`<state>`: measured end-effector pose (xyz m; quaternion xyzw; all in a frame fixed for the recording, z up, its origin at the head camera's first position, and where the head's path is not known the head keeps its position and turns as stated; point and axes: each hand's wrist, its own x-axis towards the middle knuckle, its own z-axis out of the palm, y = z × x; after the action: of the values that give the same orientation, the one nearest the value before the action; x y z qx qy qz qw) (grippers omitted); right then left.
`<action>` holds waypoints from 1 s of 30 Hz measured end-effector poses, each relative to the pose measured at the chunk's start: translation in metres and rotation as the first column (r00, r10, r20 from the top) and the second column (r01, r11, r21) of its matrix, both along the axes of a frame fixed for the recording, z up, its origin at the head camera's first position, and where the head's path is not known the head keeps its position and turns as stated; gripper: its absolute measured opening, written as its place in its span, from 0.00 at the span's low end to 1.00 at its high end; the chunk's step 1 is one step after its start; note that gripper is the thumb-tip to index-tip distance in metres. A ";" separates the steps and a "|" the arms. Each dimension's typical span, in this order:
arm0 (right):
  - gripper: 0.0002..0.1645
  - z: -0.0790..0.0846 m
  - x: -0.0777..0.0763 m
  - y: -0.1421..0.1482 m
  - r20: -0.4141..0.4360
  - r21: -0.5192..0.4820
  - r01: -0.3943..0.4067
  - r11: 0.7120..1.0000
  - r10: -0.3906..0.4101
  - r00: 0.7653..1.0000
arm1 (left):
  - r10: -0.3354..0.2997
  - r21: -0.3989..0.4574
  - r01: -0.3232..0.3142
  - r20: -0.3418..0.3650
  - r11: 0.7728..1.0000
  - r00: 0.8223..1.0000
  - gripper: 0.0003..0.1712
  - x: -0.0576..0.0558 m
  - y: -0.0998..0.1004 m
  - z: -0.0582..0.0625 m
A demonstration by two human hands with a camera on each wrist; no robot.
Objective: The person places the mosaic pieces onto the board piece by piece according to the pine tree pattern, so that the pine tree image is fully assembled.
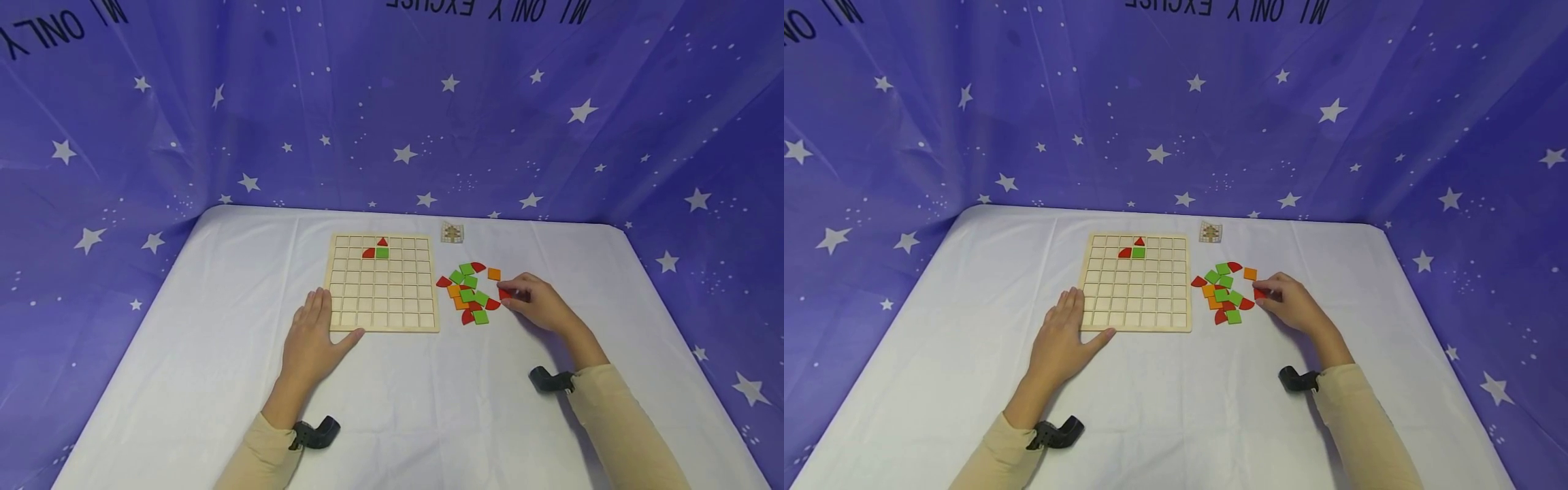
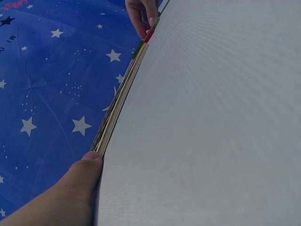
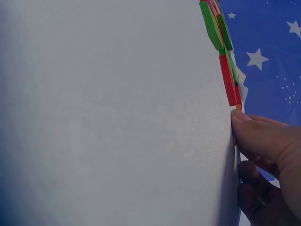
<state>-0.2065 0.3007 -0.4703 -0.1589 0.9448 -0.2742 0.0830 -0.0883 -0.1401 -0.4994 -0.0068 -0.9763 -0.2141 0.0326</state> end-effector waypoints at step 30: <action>0.17 -0.001 -0.002 -0.002 -0.045 0.042 0.020 0.999 -0.018 0.999 | 0.003 -0.009 -0.003 -0.005 1.000 1.000 0.63 0.000 0.000 -0.001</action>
<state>-0.2081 0.2985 -0.4715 -0.1545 0.9535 -0.2512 0.0625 -0.0883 -0.1404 -0.5007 -0.0059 -0.9771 -0.2098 0.0351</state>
